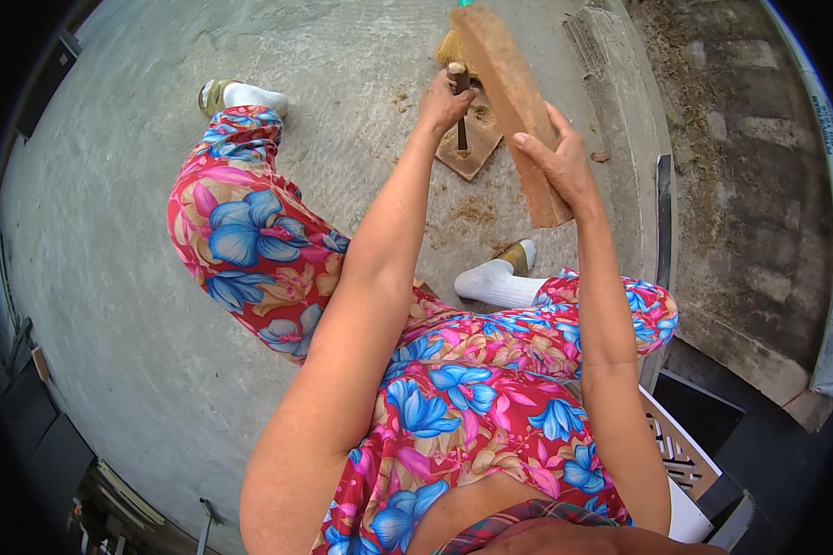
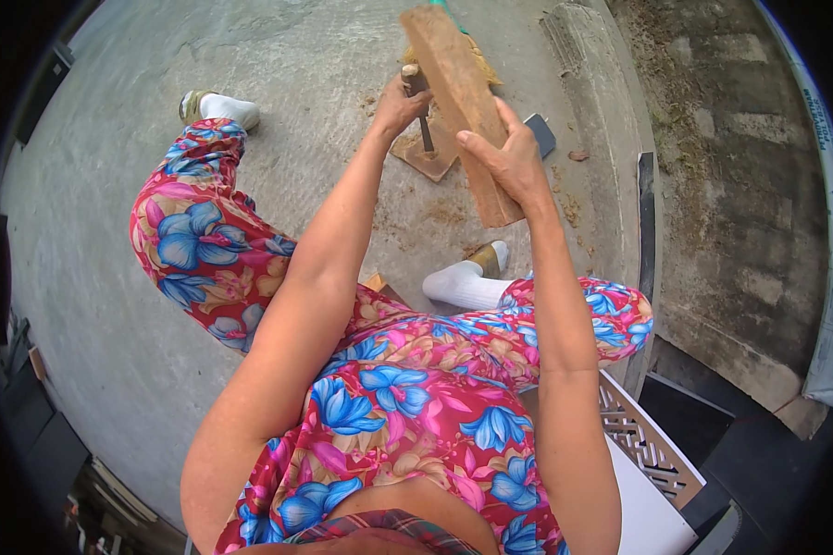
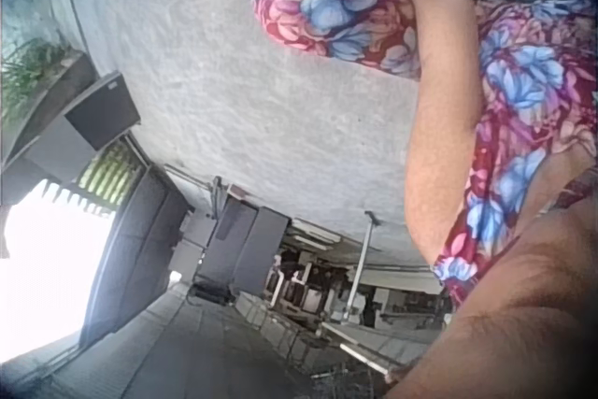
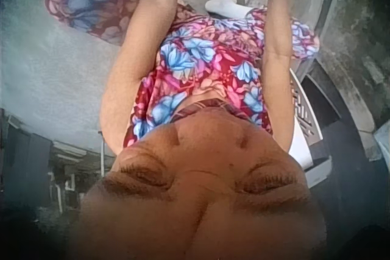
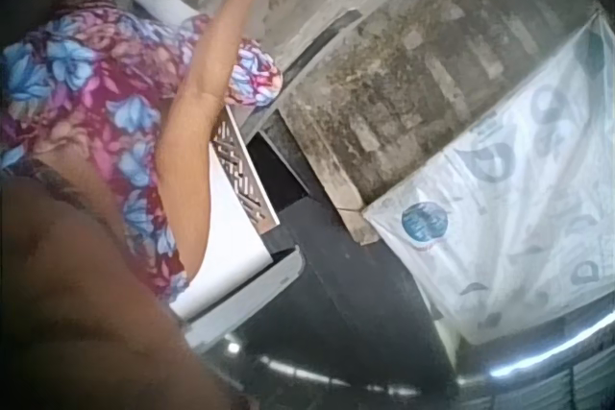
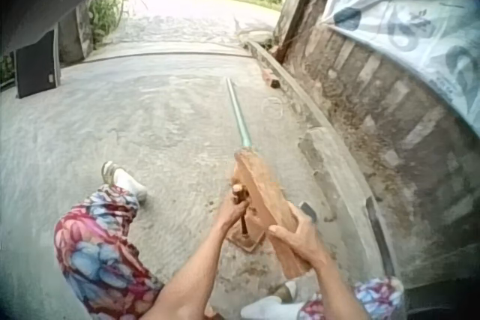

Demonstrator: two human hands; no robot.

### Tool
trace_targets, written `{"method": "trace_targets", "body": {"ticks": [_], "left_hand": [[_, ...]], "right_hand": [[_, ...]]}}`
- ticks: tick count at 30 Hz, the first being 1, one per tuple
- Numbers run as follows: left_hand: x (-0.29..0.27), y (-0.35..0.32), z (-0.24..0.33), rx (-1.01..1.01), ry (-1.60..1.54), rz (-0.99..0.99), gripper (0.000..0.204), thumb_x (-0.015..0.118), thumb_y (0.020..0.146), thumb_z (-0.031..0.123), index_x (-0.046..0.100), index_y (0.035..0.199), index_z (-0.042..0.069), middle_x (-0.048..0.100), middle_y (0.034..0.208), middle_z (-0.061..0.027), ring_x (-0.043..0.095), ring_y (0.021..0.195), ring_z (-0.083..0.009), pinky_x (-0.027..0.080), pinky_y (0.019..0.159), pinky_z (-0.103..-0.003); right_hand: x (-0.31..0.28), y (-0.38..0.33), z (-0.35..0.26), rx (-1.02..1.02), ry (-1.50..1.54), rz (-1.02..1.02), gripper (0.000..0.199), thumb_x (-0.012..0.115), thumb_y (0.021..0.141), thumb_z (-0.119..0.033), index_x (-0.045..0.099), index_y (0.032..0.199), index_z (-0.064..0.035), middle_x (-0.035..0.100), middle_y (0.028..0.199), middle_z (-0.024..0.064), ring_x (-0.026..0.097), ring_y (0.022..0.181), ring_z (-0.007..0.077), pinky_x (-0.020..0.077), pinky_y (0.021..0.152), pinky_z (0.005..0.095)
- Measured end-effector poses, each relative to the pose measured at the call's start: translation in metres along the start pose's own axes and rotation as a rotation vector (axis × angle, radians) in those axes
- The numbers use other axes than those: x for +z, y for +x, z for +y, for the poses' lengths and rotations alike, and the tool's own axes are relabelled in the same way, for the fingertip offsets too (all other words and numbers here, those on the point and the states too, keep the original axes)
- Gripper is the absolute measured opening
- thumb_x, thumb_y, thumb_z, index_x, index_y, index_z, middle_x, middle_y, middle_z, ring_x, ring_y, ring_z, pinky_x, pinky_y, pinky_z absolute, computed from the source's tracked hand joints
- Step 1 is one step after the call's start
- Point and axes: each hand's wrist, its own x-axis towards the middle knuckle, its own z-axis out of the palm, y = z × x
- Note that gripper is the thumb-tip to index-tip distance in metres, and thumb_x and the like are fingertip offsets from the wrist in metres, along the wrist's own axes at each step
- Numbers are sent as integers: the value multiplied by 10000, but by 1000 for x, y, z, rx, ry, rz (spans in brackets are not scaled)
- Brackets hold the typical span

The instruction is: The person is using a chisel and a mallet to carve or shape a piece of wood while sitting on the ground.

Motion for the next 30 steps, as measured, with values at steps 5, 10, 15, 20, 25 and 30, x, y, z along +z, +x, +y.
{"method": "trace_targets", "body": {"ticks": [5, 10, 15, 20, 25, 30], "left_hand": [[-3, -13, 18, 135, 126, 116, 302, 763, 809, 210, 637, 1015, 29, 697, 857, -82, 665, 783, -186, 528, 723, -336], [1, -14, 15, 137, 197, 114, 361, 767, 803, 223, 631, 1086, 43, 718, 944, -106, 690, 859, -215, 536, 760, -353], [3, -15, 11, 49, 176, 109, 472, 767, 789, 336, 566, 1062, 8, 696, 1035, -212, 653, 1009, -398, 506, 863, -464], [6, -18, 20, 75, 254, 176, 459, 776, 788, 296, 565, 1064, -4, 694, 1027, -226, 656, 1001, -405, 512, 860, -460], [6, -36, 30, 50, 168, 235, 429, 766, 795, 247, 553, 1058, -18, 700, 989, -224, 674, 963, -391, 518, 840, -461], [2, -29, 29, 105, 139, 276, 414, 771, 797, 229, 547, 1042, -19, 697, 978, -225, 670, 948, -404, 518, 829, -464]], "right_hand": [[-6, -2, -5, -67, 132, 105, 739, 767, 801, -309, 477, 1366, 70, 633, 1208, 190, 633, 1060, 223, 493, 917, 319], [6, 1, 20, -148, -3, 191, 823, 775, 780, -357, 442, 1377, 100, 620, 1234, 223, 625, 1099, 247, 479, 955, 329], [4, -3, 17, -18, -87, -44, 855, 770, 763, -364, 426, 1406, 82, 620, 1246, 229, 623, 1122, 259, 473, 973, 346], [12, -6, 8, -110, 40, 115, 826, 762, 751, -353, 452, 1405, 45, 634, 1227, 233, 627, 1125, 277, 473, 969, 357], [12, -12, 14, -1, -119, -12, 813, 761, 753, -350, 463, 1386, 64, 618, 1249, 240, 622, 1136, 284, 471, 975, 359], [7, -19, 2, -19, 11, 54, 794, 769, 765, -325, 465, 1388, 62, 618, 1252, 220, 615, 1142, 269, 465, 983, 358]]}}
